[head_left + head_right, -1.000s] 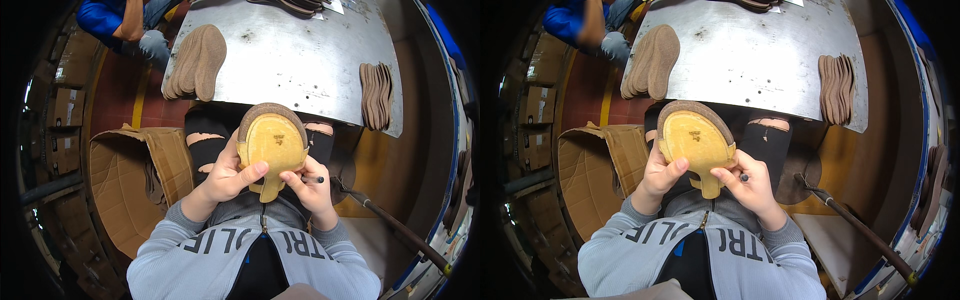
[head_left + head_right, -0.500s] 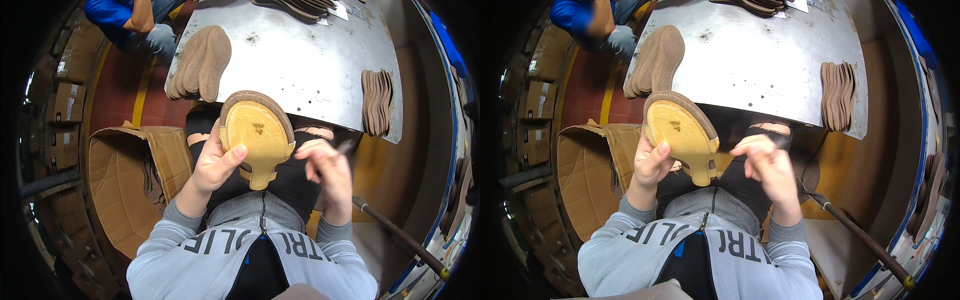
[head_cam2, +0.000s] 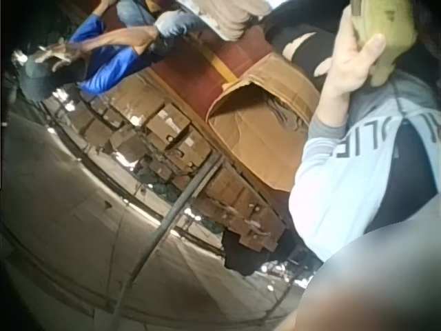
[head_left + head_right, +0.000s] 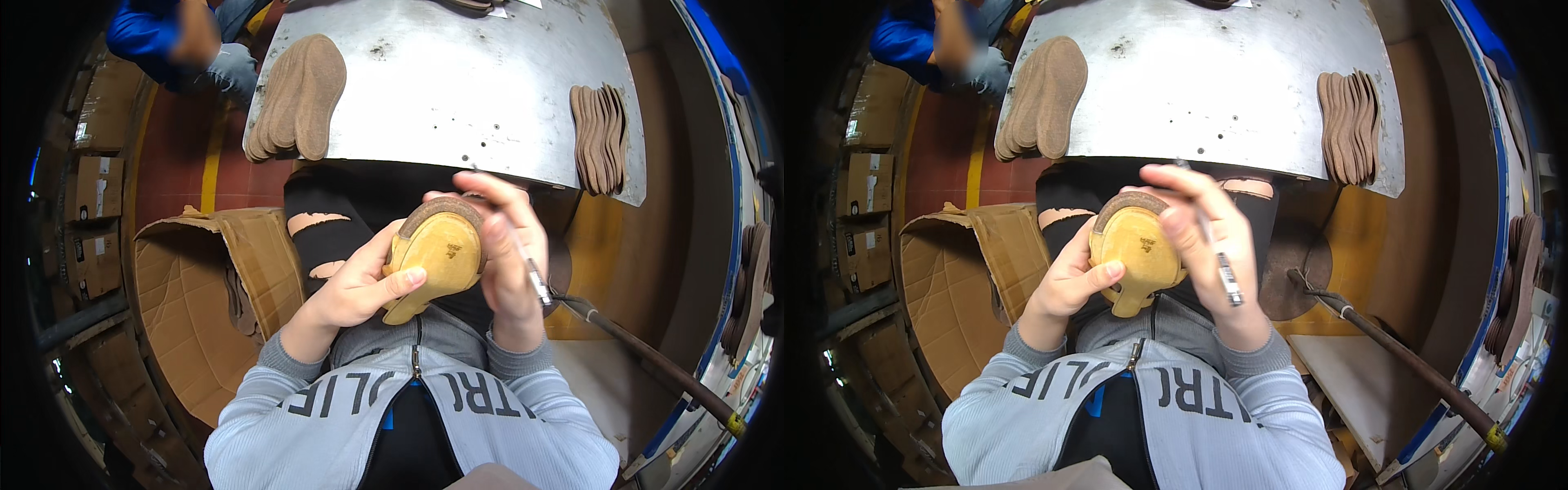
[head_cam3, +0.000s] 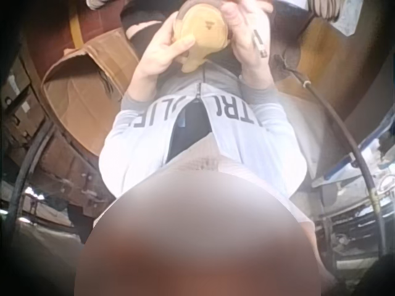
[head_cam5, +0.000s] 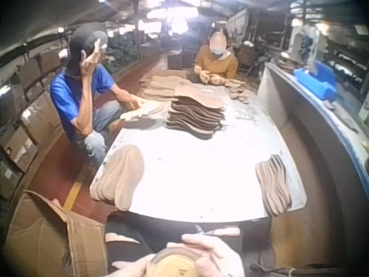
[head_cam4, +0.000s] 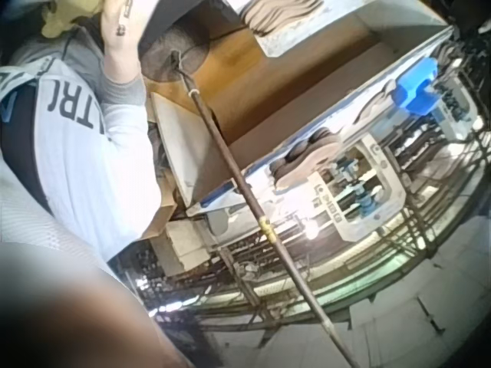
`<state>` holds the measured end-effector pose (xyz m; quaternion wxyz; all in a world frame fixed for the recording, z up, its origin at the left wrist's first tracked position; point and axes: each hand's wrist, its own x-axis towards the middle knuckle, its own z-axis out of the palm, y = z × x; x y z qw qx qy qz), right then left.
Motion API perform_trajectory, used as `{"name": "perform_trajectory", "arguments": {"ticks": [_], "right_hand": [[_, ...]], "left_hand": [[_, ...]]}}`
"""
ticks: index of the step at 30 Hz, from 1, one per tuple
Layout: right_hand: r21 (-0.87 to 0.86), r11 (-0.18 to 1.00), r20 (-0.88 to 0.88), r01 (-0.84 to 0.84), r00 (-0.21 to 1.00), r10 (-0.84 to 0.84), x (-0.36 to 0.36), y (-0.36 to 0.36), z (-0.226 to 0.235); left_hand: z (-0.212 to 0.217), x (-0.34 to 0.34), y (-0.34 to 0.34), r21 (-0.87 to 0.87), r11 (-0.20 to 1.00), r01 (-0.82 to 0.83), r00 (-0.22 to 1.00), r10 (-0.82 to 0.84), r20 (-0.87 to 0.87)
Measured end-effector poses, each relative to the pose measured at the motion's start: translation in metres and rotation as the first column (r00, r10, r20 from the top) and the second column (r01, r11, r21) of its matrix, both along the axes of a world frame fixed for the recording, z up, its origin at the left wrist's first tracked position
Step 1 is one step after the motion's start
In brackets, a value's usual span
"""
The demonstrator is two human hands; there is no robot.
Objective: The person picks up a yellow shoe insole and a pen, then marks along the edges of the insole while holding it. The person rotates the insole to mark different sides and places it back on the table. Coworkers are visible working on similar insoles at the same table.
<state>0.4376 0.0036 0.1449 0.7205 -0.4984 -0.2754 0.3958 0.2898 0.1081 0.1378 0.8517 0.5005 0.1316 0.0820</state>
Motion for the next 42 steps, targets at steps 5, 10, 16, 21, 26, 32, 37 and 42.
{"name": "perform_trajectory", "arguments": {"ticks": [5,10,16,21,26,32,37,42], "right_hand": [[-0.029,0.998,-0.093,-0.053,0.994,0.050,-0.001,0.001,0.003],[-0.050,0.999,-0.160,-0.005,0.987,-0.003,0.002,-0.007,0.004],[-0.060,0.996,-0.184,0.068,0.980,-0.078,-0.001,-0.008,-0.002],[-0.079,0.996,-0.148,0.049,0.987,-0.060,0.000,-0.009,0.000],[-0.040,0.998,-0.043,0.040,0.998,-0.042,0.003,-0.008,0.000],[-0.007,0.989,-0.301,0.150,0.942,-0.146,0.014,-0.006,-0.008],[-0.042,0.965,-0.437,0.260,0.863,-0.252,0.028,-0.004,-0.015],[-0.011,0.965,-0.458,0.263,0.856,-0.238,0.032,-0.005,-0.018]], "left_hand": [[0.007,0.001,-0.001,0.023,1.000,0.006,0.999,-0.005,-0.049],[0.002,0.009,-0.005,-0.059,0.998,-0.038,0.999,0.039,0.020],[-0.010,0.013,-0.014,-0.160,0.953,-0.257,0.967,0.253,-0.041],[-0.016,0.013,-0.016,-0.156,0.928,-0.338,0.939,0.345,0.017],[-0.014,0.016,-0.014,-0.155,0.933,-0.324,0.944,0.330,0.013],[-0.011,0.020,-0.005,0.312,0.931,-0.188,0.977,0.211,-0.042],[-0.013,0.013,0.004,0.653,0.746,0.131,0.988,-0.046,-0.146],[-0.019,0.015,-0.002,0.507,0.860,0.059,0.993,0.002,-0.118]]}}
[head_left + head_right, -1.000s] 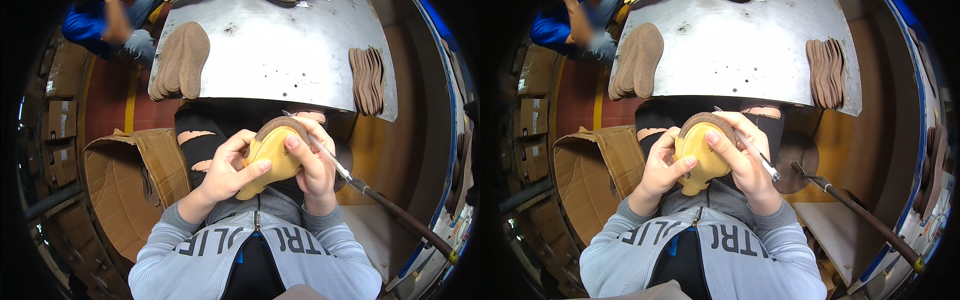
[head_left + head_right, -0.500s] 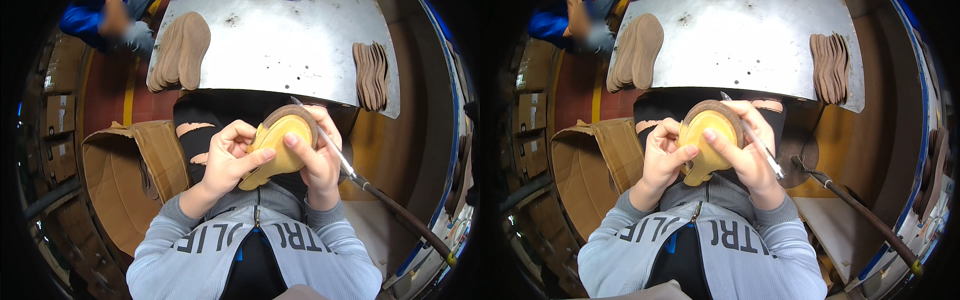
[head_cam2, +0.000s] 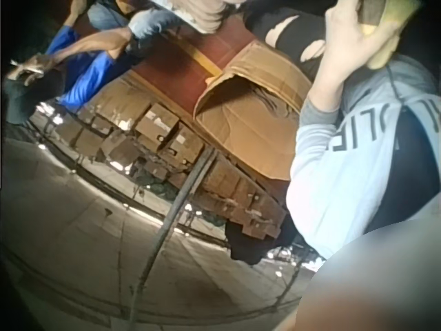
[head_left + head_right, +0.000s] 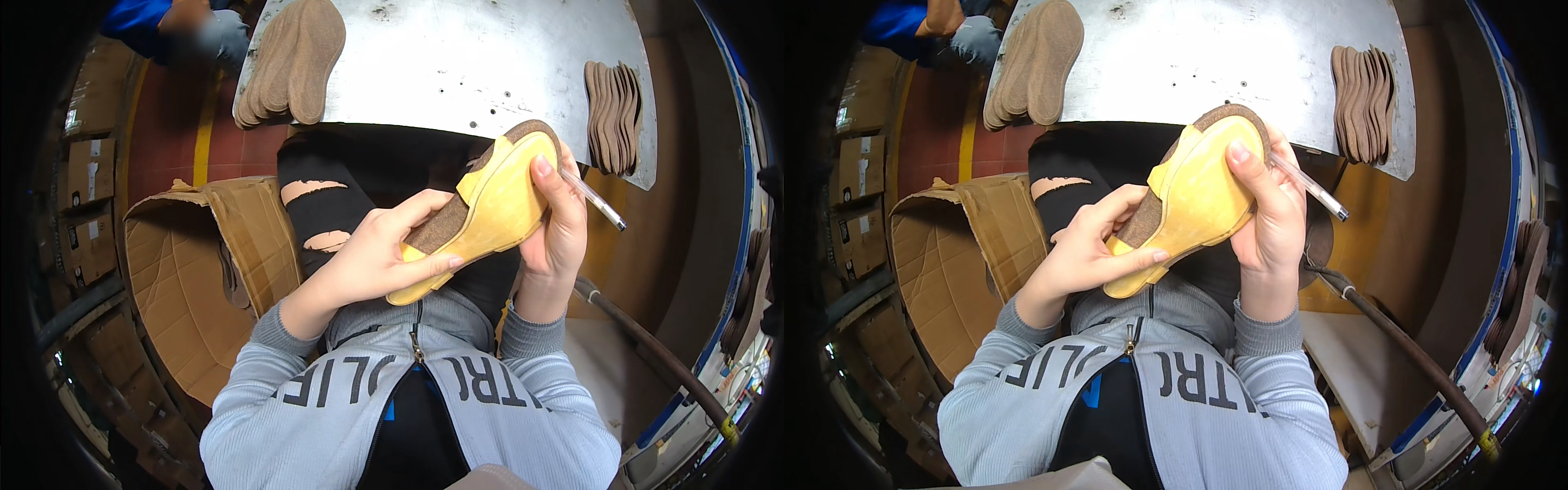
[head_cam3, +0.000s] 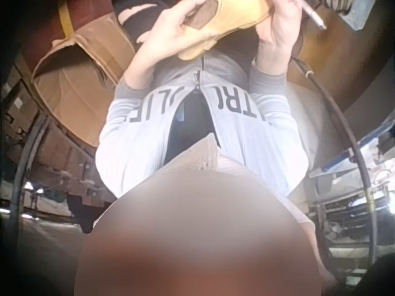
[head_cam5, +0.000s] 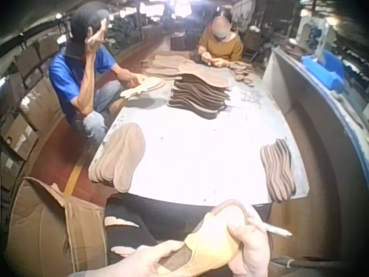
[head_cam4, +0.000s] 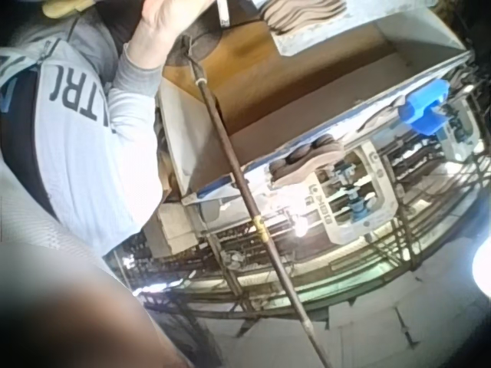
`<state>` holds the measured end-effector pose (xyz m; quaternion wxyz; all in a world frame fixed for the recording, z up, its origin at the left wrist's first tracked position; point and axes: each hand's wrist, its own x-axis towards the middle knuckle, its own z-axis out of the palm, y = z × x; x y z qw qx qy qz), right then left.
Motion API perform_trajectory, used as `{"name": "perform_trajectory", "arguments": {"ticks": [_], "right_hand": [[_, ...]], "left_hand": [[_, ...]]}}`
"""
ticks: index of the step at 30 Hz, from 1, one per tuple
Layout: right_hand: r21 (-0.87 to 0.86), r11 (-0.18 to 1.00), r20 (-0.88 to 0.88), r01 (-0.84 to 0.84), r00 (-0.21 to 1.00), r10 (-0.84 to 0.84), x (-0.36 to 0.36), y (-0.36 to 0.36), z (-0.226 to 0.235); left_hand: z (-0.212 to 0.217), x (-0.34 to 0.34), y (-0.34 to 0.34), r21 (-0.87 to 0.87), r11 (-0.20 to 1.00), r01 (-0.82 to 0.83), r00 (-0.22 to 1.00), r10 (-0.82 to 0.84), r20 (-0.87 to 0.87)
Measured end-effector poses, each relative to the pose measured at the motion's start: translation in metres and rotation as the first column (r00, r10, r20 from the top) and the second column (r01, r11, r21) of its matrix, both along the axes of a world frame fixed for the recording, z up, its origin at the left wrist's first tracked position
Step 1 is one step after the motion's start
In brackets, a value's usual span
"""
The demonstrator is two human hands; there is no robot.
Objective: The person picks up a yellow shoe insole and a pen, then marks along the edges of the insole while holding it. The person rotates the insole to mark different sides and places it back on the table. Coworkers are visible working on similar insoles at the same table.
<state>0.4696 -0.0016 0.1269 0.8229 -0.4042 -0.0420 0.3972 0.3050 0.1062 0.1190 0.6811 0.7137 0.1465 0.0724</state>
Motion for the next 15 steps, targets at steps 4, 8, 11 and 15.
{"name": "perform_trajectory", "arguments": {"ticks": [4,8,11,15], "right_hand": [[0.021,1.000,-0.013,-0.012,1.000,0.013,-0.001,0.000,-0.002],[0.011,0.999,-0.017,-0.033,0.999,0.033,0.000,0.000,-0.002],[0.033,0.998,-0.018,-0.062,0.998,0.062,0.002,-0.001,-0.002],[0.040,0.998,-0.025,-0.056,0.998,0.057,0.001,-0.001,-0.003]], "left_hand": [[0.001,-0.002,0.003,-0.179,0.984,0.017,0.987,-0.046,-0.156],[0.001,-0.003,0.007,-0.347,0.938,0.019,0.991,-0.063,-0.115],[0.002,-0.004,0.010,-0.455,0.890,0.034,0.990,-0.093,-0.109],[0.008,-0.006,0.011,-0.516,0.857,0.007,0.992,-0.073,-0.107]]}}
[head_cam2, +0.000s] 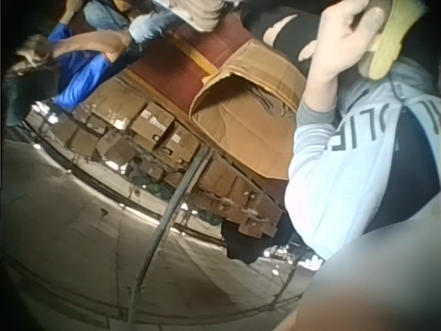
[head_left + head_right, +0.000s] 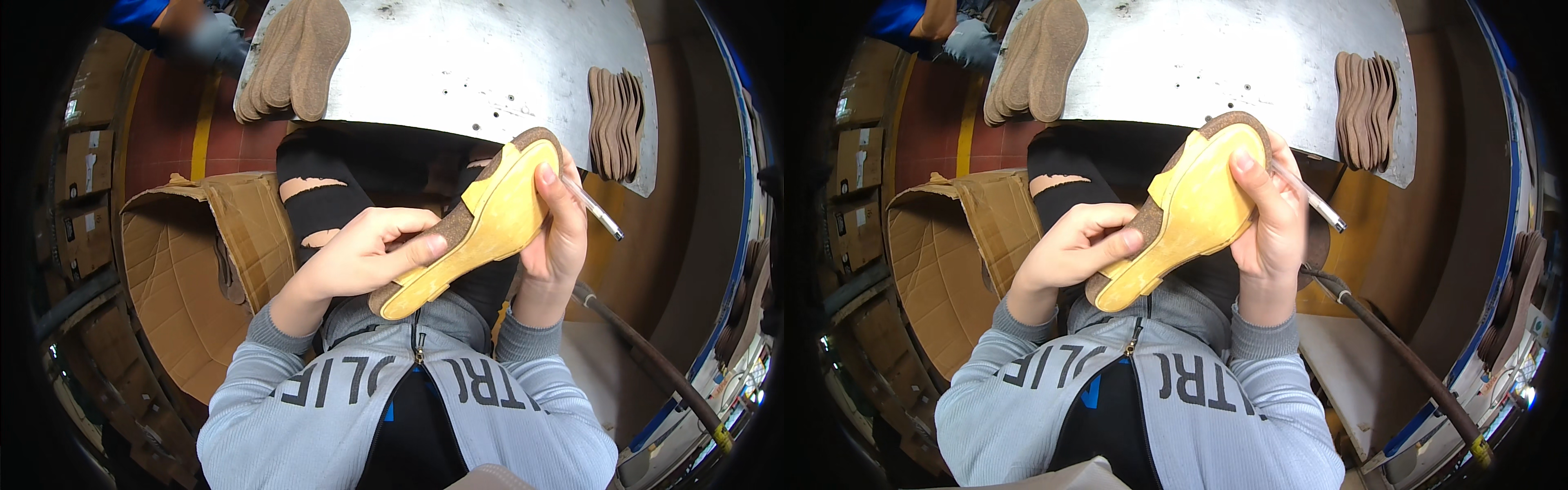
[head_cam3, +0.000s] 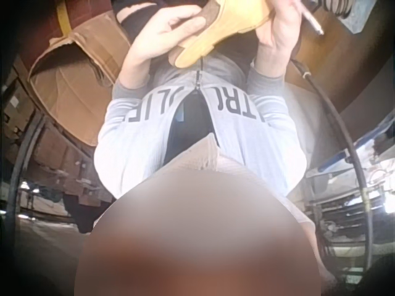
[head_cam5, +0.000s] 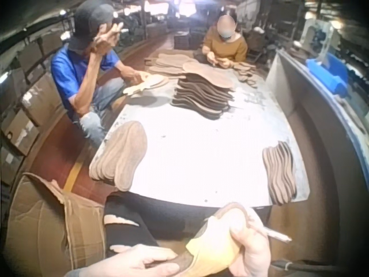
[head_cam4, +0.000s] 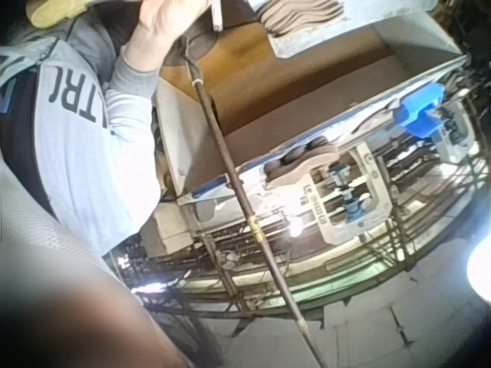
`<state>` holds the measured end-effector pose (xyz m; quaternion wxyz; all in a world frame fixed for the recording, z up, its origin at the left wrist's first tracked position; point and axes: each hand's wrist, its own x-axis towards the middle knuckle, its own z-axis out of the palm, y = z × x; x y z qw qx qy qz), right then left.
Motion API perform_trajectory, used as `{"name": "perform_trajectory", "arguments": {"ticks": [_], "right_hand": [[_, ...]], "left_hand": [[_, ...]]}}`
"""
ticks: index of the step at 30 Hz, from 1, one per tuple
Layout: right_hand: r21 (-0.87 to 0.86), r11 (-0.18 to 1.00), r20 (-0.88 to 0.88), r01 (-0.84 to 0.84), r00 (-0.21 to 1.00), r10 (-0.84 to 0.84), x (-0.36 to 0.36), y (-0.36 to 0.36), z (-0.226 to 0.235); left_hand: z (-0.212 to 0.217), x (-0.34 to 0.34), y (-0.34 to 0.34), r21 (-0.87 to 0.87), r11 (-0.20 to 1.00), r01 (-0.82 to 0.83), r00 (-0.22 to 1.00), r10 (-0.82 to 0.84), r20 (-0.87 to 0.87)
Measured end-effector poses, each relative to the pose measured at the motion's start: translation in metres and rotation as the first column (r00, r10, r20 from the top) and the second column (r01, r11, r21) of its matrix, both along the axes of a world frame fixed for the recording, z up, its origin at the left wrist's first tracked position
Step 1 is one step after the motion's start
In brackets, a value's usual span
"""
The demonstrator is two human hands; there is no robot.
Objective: The person picks up a yellow shoe insole and a pen, then marks along the edges of the insole while holding it. The person rotates the insole to mark different sides and places it back on the table. Coworkers are visible working on similar insoles at the same table.
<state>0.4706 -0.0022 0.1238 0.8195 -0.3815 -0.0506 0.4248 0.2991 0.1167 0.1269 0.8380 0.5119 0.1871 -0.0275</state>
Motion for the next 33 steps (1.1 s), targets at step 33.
{"name": "perform_trajectory", "arguments": {"ticks": [33], "right_hand": [[-0.159,0.974,0.360,-0.159,0.910,0.208,-0.032,-0.006,0.040]], "left_hand": [[-0.004,-0.014,-0.004,0.309,0.951,-0.008,0.973,-0.063,0.222]]}}
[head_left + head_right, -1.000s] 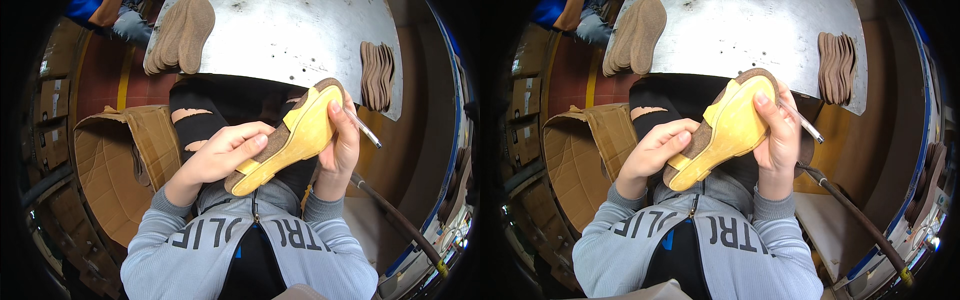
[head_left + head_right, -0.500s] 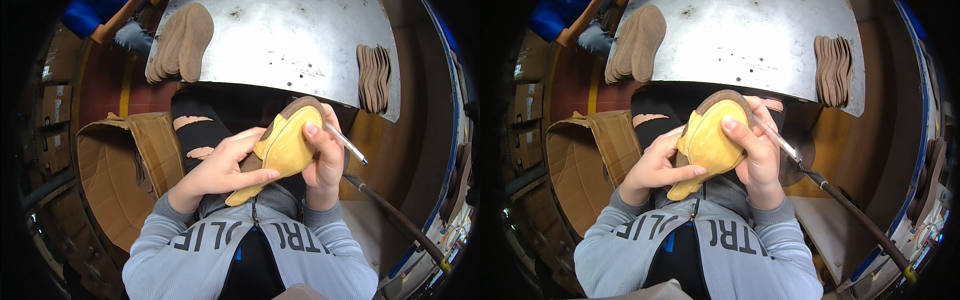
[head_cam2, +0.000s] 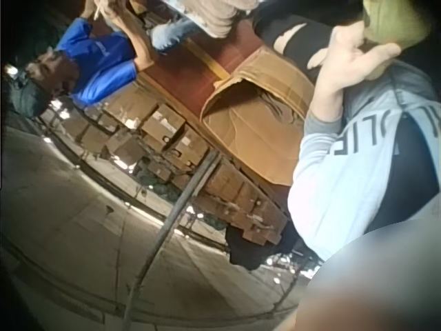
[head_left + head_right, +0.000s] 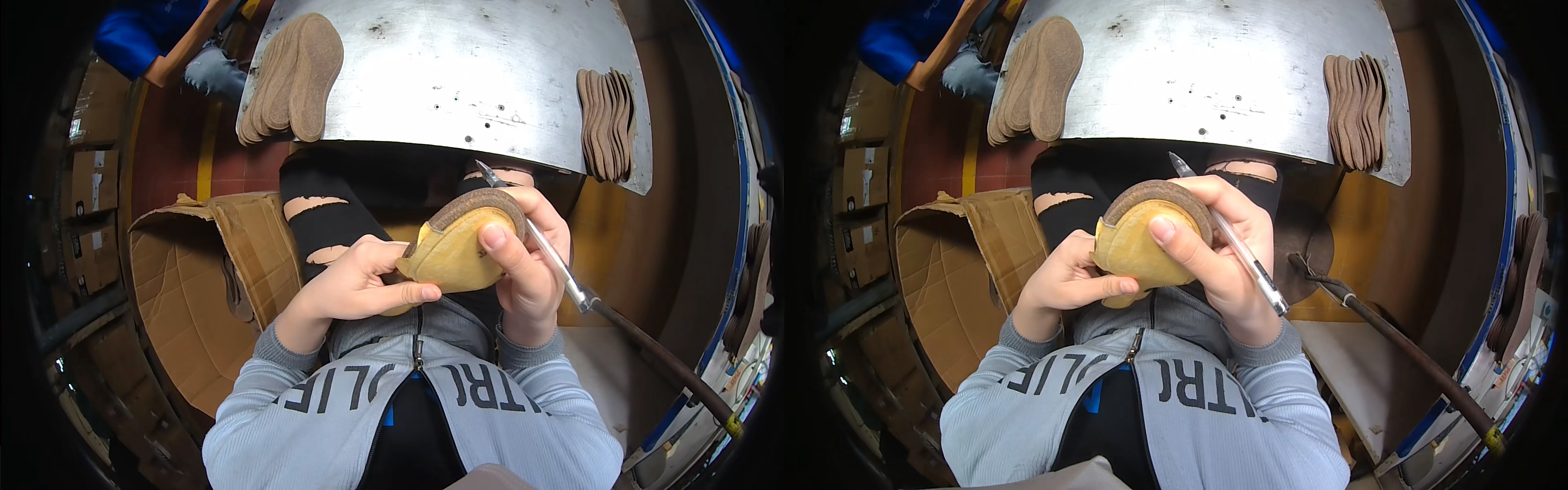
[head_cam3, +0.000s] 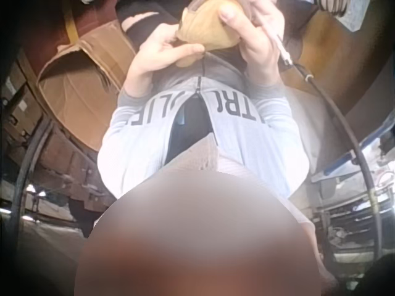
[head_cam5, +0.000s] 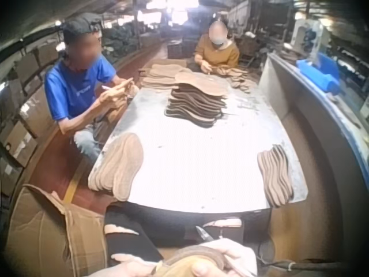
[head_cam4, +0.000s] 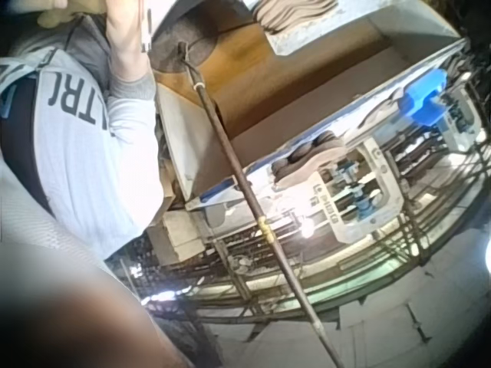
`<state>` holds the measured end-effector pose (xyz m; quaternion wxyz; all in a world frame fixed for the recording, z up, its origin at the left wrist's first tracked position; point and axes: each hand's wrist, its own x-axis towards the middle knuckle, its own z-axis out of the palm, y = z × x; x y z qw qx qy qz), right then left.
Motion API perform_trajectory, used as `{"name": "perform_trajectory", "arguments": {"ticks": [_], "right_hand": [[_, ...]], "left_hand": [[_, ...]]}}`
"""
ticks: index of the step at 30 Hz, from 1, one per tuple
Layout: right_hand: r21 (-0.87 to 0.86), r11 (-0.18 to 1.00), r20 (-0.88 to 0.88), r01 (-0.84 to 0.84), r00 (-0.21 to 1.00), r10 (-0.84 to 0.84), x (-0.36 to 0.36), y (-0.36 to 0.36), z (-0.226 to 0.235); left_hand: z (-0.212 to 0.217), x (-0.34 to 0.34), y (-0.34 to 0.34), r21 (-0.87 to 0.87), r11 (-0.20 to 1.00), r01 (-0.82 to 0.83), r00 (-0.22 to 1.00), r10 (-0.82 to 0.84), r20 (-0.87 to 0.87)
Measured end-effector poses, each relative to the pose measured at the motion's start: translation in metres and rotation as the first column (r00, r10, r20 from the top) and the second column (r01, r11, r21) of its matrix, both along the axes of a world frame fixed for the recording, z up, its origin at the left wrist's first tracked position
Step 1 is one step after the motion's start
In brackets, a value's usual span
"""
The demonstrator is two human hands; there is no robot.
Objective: The person picks up a yellow shoe insole and a pen, then marks along the edges of the insole while holding it. The person rotates the insole to mark different sides and places it back on the table. Coworkers are visible working on similar insoles at the same table.
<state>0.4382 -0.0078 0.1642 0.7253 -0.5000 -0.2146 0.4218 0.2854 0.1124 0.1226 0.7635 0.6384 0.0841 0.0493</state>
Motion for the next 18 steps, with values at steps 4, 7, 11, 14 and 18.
{"name": "perform_trajectory", "arguments": {"ticks": [4,7,11,14,18], "right_hand": [[-0.014,1.000,0.064,-0.005,0.998,0.006,0.004,0.003,-0.002],[-0.041,0.999,0.049,-0.017,0.999,0.019,0.008,0.006,-0.004],[-0.060,0.998,0.020,-0.017,1.000,0.018,0.009,0.007,-0.005],[-0.077,0.997,0.018,-0.005,1.000,0.007,0.010,0.008,-0.007],[-0.077,0.997,-0.031,0.007,0.999,-0.009,0.011,0.010,-0.010]], "left_hand": [[-0.003,0.002,-0.002,0.003,1.000,0.012,1.000,-0.012,-0.020],[-0.003,0.002,-0.005,-0.117,0.993,-0.010,0.999,0.004,-0.051],[0.001,0.001,-0.007,-0.244,0.970,-0.025,0.997,0.005,-0.081],[0.004,0.003,-0.007,-0.281,0.960,-0.020,0.993,-0.013,-0.115],[0.006,0.005,-0.005,-0.320,0.946,-0.055,0.989,0.008,-0.145]]}}
